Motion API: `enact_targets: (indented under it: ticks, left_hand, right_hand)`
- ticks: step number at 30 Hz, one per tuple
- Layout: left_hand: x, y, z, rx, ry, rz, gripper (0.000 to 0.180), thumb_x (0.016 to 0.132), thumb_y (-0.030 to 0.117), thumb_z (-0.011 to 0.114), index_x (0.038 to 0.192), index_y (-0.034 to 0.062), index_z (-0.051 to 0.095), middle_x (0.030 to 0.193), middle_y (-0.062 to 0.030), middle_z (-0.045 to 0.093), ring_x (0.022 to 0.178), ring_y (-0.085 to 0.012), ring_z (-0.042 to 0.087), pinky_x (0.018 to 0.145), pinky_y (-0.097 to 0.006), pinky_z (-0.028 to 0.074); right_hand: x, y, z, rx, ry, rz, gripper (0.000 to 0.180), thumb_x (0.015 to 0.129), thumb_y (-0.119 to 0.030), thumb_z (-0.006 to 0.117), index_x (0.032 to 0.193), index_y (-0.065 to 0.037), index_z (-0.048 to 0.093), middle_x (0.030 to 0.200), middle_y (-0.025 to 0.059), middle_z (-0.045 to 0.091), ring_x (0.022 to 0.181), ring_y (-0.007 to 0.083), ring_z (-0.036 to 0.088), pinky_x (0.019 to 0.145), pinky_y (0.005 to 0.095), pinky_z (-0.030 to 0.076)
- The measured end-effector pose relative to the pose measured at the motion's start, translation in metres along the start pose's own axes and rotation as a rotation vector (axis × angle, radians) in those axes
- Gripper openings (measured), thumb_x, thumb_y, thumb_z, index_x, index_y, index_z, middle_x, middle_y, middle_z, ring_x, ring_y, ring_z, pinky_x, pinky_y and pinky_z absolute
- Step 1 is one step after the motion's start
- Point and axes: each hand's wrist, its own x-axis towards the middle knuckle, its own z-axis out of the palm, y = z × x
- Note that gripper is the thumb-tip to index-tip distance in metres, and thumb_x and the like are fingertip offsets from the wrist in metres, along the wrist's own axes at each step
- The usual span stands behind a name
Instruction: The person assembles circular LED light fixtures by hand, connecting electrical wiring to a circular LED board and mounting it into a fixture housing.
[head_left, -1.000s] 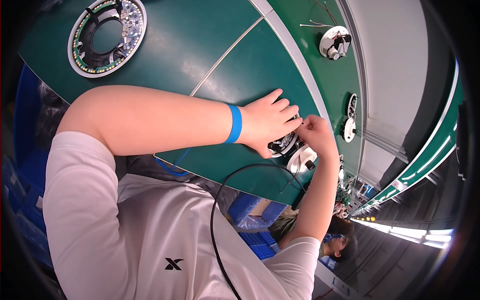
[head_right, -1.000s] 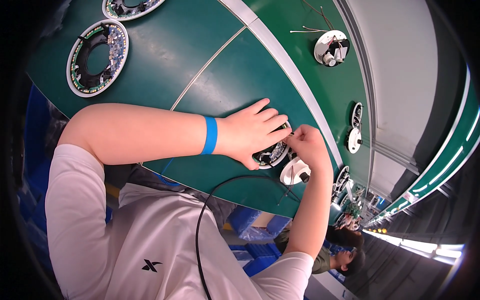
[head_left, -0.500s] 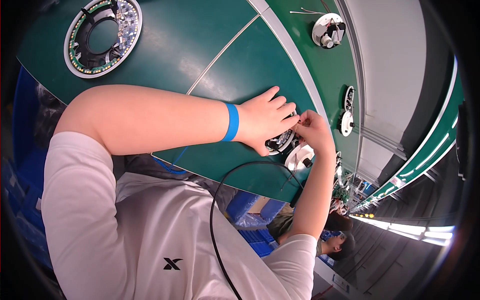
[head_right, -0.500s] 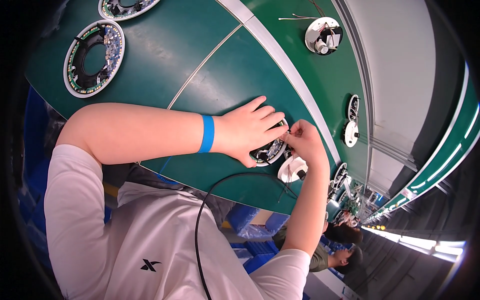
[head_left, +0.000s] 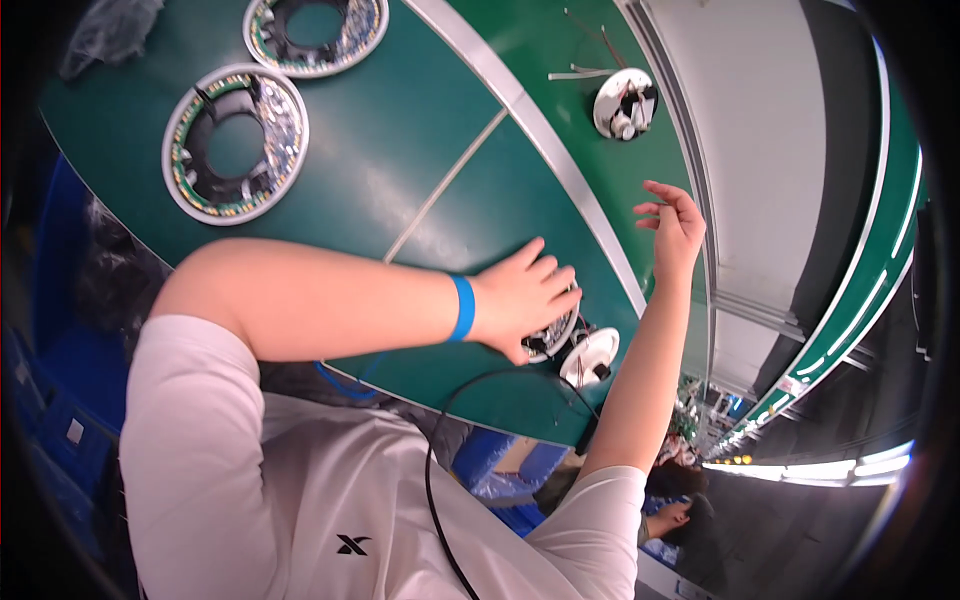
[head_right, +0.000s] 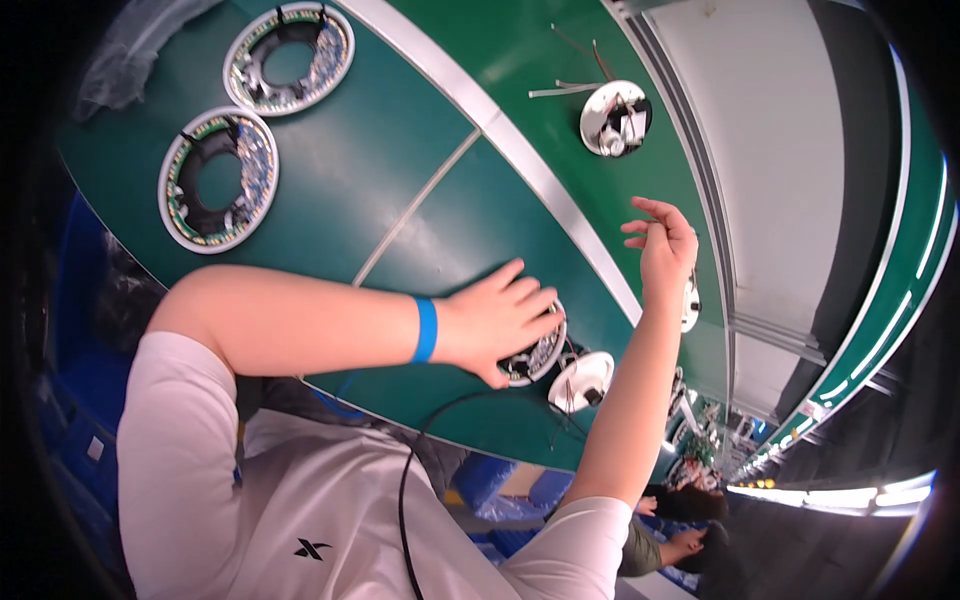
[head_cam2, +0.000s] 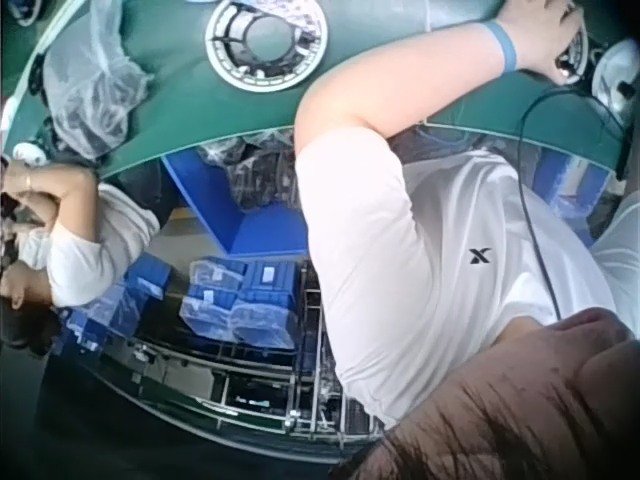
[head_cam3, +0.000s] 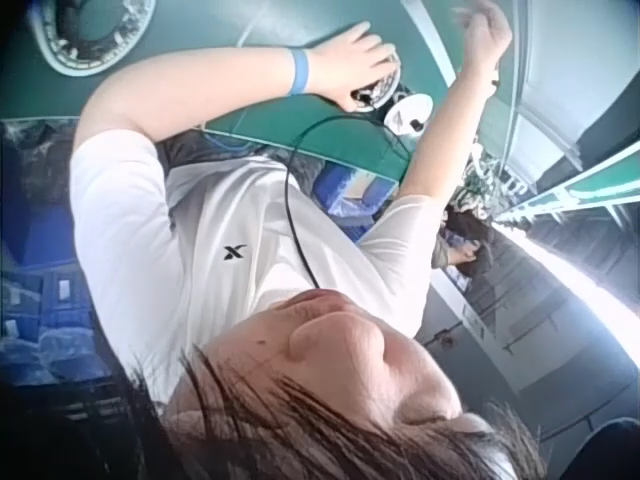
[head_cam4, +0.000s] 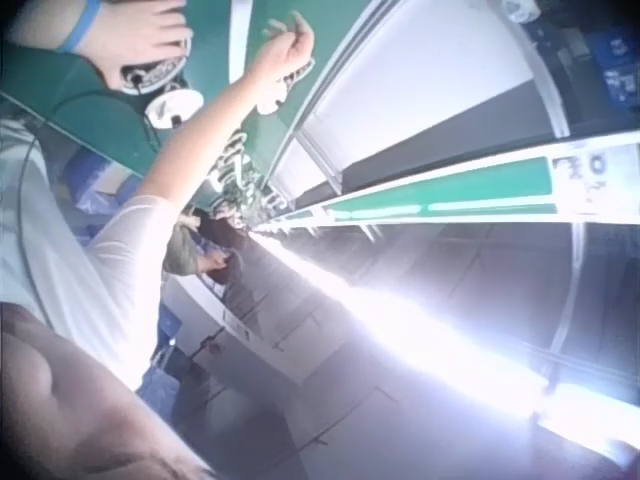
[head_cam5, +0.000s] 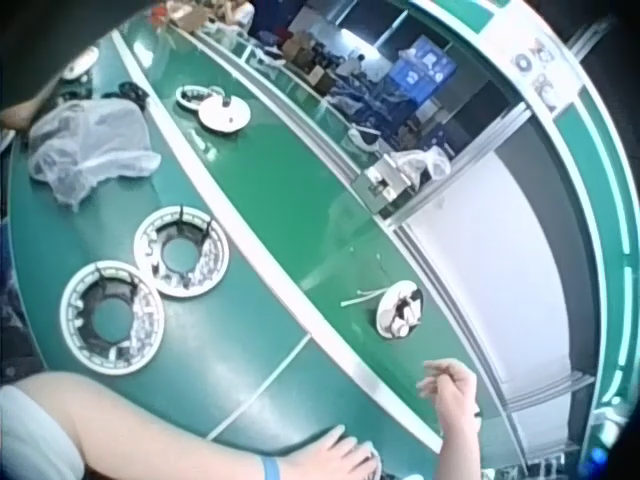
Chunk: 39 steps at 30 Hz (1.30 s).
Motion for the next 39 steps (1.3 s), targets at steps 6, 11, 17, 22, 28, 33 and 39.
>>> enact_targets:
  ticks: [6,11,17,22,28,33,39]
  left_hand:
    - [0.004,0.013,0.007,-0.082,-0.012,0.011,0.114,0.068,0.063,0.082,0.153,-0.0012,0.043,0.153,-0.0261,0.044,0.136,-0.0404,0.047,0.120,-0.063,0.027]
    - [0.001,0.006,0.005,-0.038,0.009,-0.003,0.112,0.067,0.065,0.082,0.151,-0.0002,0.046,0.149,-0.0255,0.048,0.132,-0.0388,0.051,0.118,-0.062,0.029]
    - [0.011,0.024,0.011,-0.089,0.029,0.045,0.113,0.065,0.067,0.083,0.150,0.0005,0.048,0.149,-0.0253,0.047,0.132,-0.0395,0.049,0.119,-0.062,0.027]
    - [0.010,0.023,0.013,-0.093,0.010,0.054,0.112,0.066,0.066,0.083,0.149,-0.0006,0.048,0.149,-0.0255,0.047,0.132,-0.0396,0.049,0.118,-0.061,0.028]
    - [0.011,0.024,0.012,-0.104,-0.023,0.064,0.108,0.066,0.063,0.083,0.146,-0.0010,0.050,0.147,-0.0255,0.049,0.131,-0.0389,0.050,0.116,-0.060,0.030]
    - [-0.002,0.013,0.007,-0.044,-0.026,0.034,0.102,0.067,0.063,0.082,0.143,0.0011,0.052,0.146,-0.0226,0.049,0.131,-0.0393,0.049,0.117,-0.061,0.030]
    - [-0.010,0.002,0.011,-0.116,-0.105,0.090,0.094,0.073,0.060,0.077,0.146,0.0054,0.053,0.147,-0.0220,0.054,0.138,-0.0429,0.047,0.120,-0.058,0.029]
  right_hand:
    - [0.074,0.031,0.019,0.162,0.391,-0.040,0.018,0.098,-0.013,0.049,0.106,-0.001,0.058,0.072,0.0025,0.050,0.051,0.0112,0.045,0.044,0.0310,0.040]
    - [0.118,0.029,0.063,0.187,0.459,0.251,0.054,0.096,-0.044,0.061,0.133,-0.006,0.051,0.116,0.0102,0.059,0.075,0.0180,0.058,0.059,0.0366,0.049]
    - [0.135,0.057,0.048,0.514,0.237,0.403,0.044,0.098,-0.052,0.067,0.124,-0.016,0.066,0.103,0.0027,0.070,0.081,0.0166,0.059,0.062,0.0323,0.041]
    - [0.124,0.044,0.061,0.722,0.178,0.314,0.033,0.103,-0.044,0.065,0.099,-0.012,0.064,0.075,-0.0019,0.058,0.061,0.0132,0.052,0.053,0.0301,0.040]
    - [0.069,0.012,0.093,0.659,0.167,0.252,0.032,0.106,-0.036,0.062,0.094,-0.008,0.062,0.066,-0.0022,0.052,0.053,0.0090,0.047,0.046,0.0272,0.041]
    - [0.004,-0.020,0.130,0.611,-0.050,0.263,0.029,0.109,-0.034,0.058,0.098,-0.006,0.061,0.072,-0.0009,0.053,0.059,0.0109,0.049,0.052,0.0298,0.044]
    - [-0.069,-0.029,0.163,0.702,-0.190,0.300,0.037,0.109,-0.037,0.056,0.106,-0.001,0.063,0.068,0.0025,0.057,0.055,0.0122,0.053,0.052,0.0293,0.047]
